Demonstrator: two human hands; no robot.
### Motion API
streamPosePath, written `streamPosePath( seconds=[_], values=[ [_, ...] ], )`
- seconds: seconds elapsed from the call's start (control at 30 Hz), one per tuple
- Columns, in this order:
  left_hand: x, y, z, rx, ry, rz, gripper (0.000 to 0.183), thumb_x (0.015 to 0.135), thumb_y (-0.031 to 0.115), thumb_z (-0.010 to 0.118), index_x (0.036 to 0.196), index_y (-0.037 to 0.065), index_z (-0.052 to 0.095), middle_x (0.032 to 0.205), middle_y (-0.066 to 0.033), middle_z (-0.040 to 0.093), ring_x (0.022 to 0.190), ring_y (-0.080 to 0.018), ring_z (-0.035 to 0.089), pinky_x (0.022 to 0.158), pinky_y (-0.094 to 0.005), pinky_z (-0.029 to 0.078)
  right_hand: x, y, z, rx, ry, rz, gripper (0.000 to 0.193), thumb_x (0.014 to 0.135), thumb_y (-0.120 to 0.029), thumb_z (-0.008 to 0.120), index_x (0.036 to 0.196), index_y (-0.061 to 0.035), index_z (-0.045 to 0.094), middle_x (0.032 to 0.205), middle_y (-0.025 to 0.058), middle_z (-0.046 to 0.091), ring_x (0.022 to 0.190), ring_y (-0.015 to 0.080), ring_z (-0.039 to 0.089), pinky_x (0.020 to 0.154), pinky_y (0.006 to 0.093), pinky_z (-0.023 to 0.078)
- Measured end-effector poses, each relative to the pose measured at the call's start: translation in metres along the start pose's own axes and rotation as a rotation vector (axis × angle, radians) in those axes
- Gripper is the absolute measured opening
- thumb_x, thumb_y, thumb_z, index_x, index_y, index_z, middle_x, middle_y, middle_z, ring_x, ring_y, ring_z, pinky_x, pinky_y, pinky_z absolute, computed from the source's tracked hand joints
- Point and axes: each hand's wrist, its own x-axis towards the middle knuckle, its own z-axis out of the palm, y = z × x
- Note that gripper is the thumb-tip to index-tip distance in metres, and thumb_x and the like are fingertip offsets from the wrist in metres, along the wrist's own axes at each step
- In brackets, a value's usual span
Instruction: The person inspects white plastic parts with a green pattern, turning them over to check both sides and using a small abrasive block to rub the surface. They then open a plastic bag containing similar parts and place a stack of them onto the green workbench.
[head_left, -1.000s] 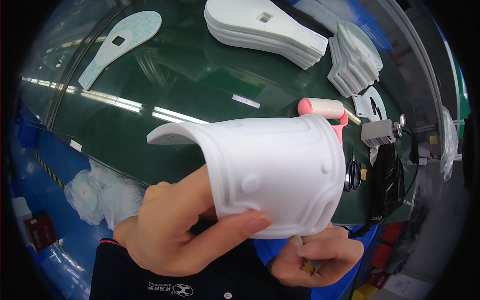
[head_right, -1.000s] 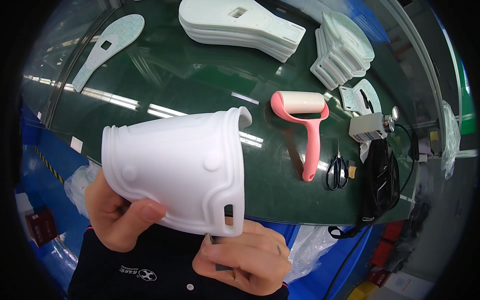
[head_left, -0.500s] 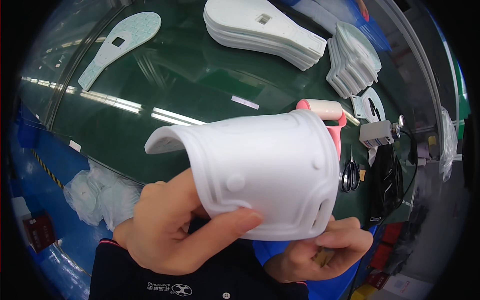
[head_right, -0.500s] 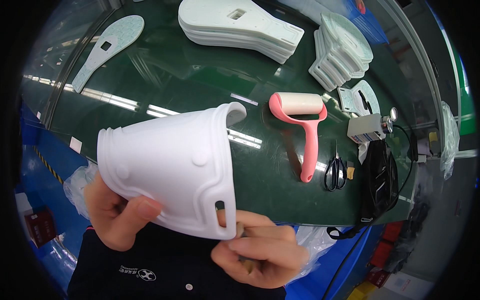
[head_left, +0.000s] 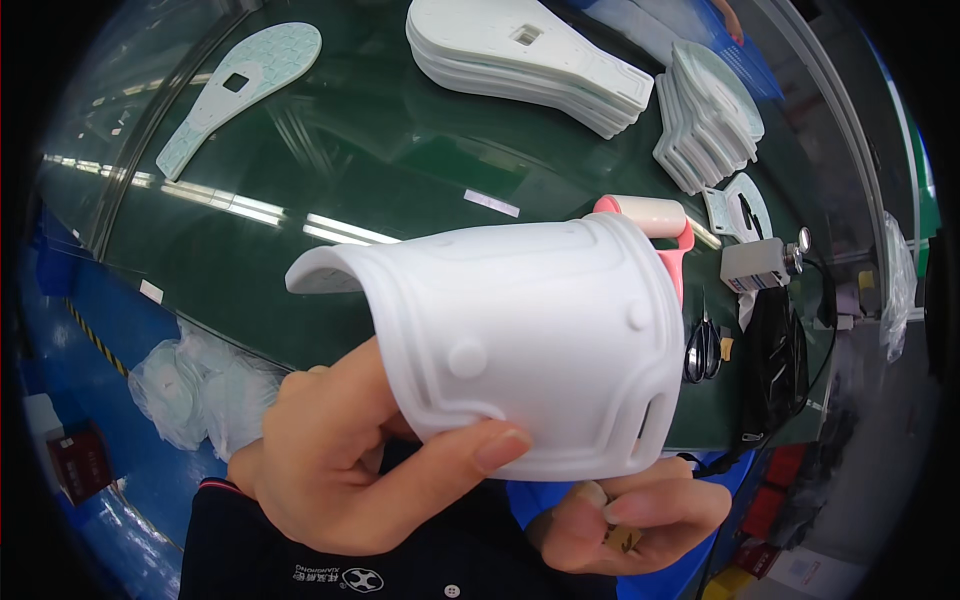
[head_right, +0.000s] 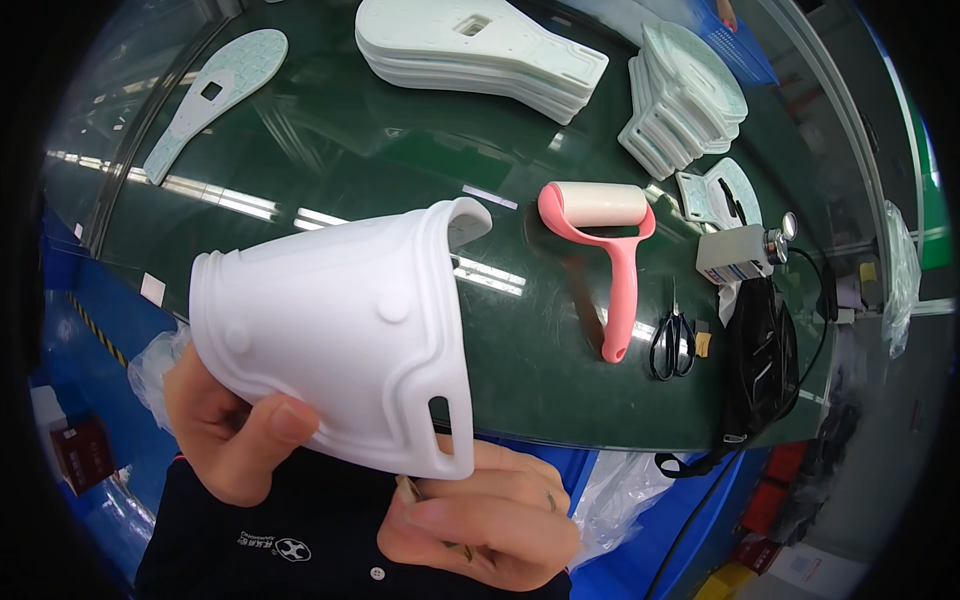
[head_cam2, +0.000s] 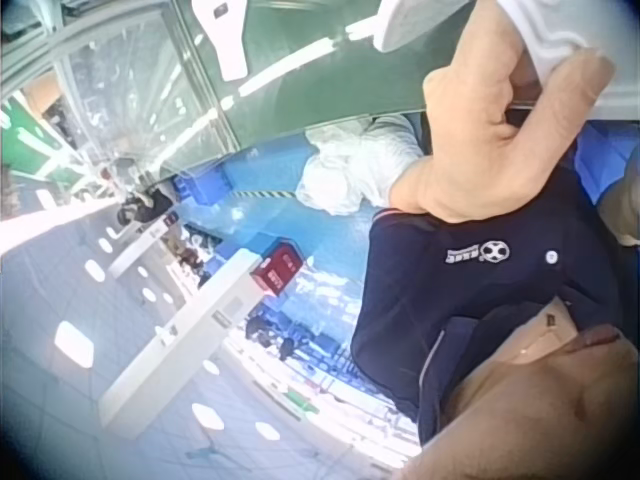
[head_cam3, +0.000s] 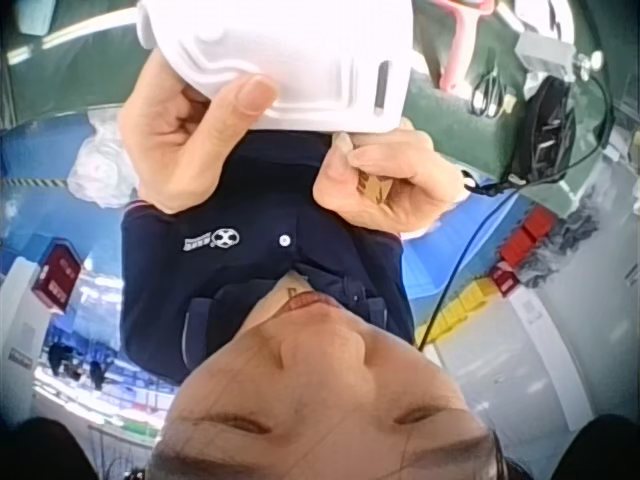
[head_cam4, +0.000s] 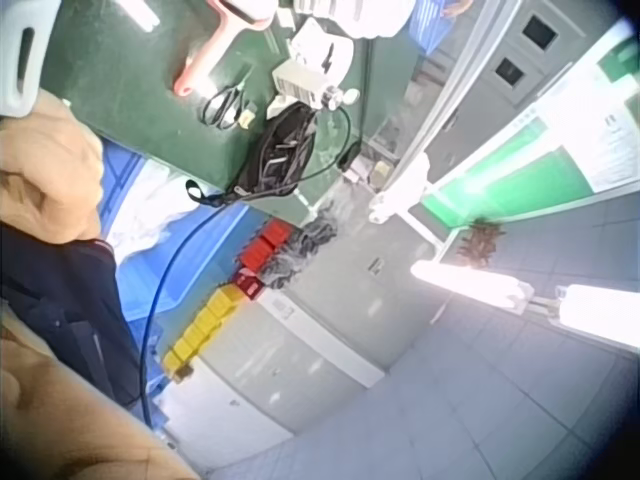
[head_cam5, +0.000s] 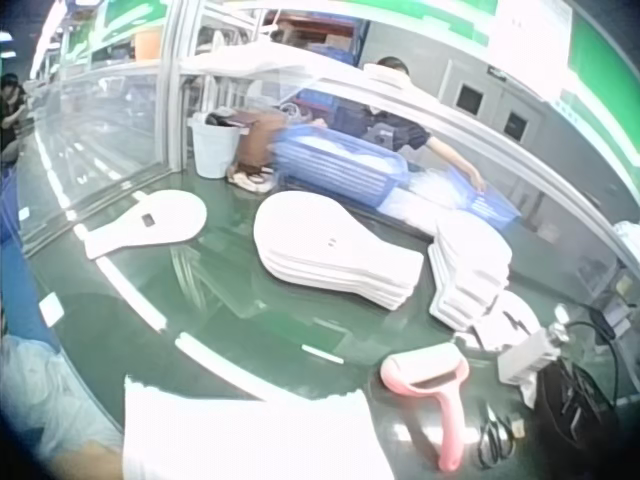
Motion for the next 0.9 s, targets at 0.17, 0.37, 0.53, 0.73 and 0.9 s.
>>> streamPosePath(
  seconds=[0.17,0.37,0.53,0.73,0.9],
  values=[
    [-0.002,-0.003,0.000,0.087,0.015,0.018,0.029,0.076,0.006,0.065,0.100,-0.005,0.056,0.076,-0.0102,0.065,0.066,-0.0119,0.064,0.057,-0.0206,0.047,0.018,-0.003,-0.006,-0.035,-0.261,-0.056,0.026,0.070,0.000,0.057,0.081,-0.0040,0.035,0.052,0.0016,0.041,0.044,0.0071,0.036,0.050,0.0174,0.033],
    [-0.002,-0.006,0.004,0.081,0.061,0.034,0.027,0.075,0.006,0.066,0.098,-0.005,0.057,0.074,-0.0101,0.065,0.064,-0.0123,0.064,0.054,-0.0202,0.047,0.017,0.001,-0.004,0.093,-0.237,-0.034,0.023,0.068,0.005,0.055,0.078,-0.0055,0.037,0.053,0.0004,0.040,0.044,0.0057,0.033,0.051,0.0167,0.033],
    [-0.003,-0.007,0.004,0.100,0.035,0.053,0.028,0.075,0.005,0.065,0.099,-0.006,0.056,0.074,-0.0108,0.065,0.063,-0.0117,0.063,0.054,-0.0202,0.046,0.018,-0.006,-0.008,0.178,-0.251,0.075,0.027,0.062,0.011,0.058,0.080,-0.0027,0.043,0.054,0.0022,0.041,0.046,0.0092,0.036,0.050,0.0188,0.034],
    [-0.002,-0.008,0.002,0.047,0.060,0.007,0.031,0.077,0.004,0.064,0.103,-0.008,0.053,0.072,-0.0106,0.065,0.062,-0.0105,0.063,0.053,-0.0192,0.046,0.014,0.001,-0.004,0.398,-0.157,0.089,0.036,0.056,0.019,0.066,0.085,0.0037,0.051,0.056,0.0096,0.049,0.045,0.0174,0.047,0.045,0.0242,0.038],
    [-0.001,-0.011,0.003,0.125,-0.011,0.062,0.029,0.078,0.002,0.062,0.103,-0.009,0.052,0.075,-0.0104,0.065,0.065,-0.0086,0.062,0.054,-0.0186,0.046,0.015,0.003,-0.008,0.328,-0.195,0.063,0.033,0.061,0.018,0.062,0.088,0.0041,0.049,0.057,0.0113,0.052,0.050,0.0191,0.054,0.046,0.0245,0.041]
  ],
)
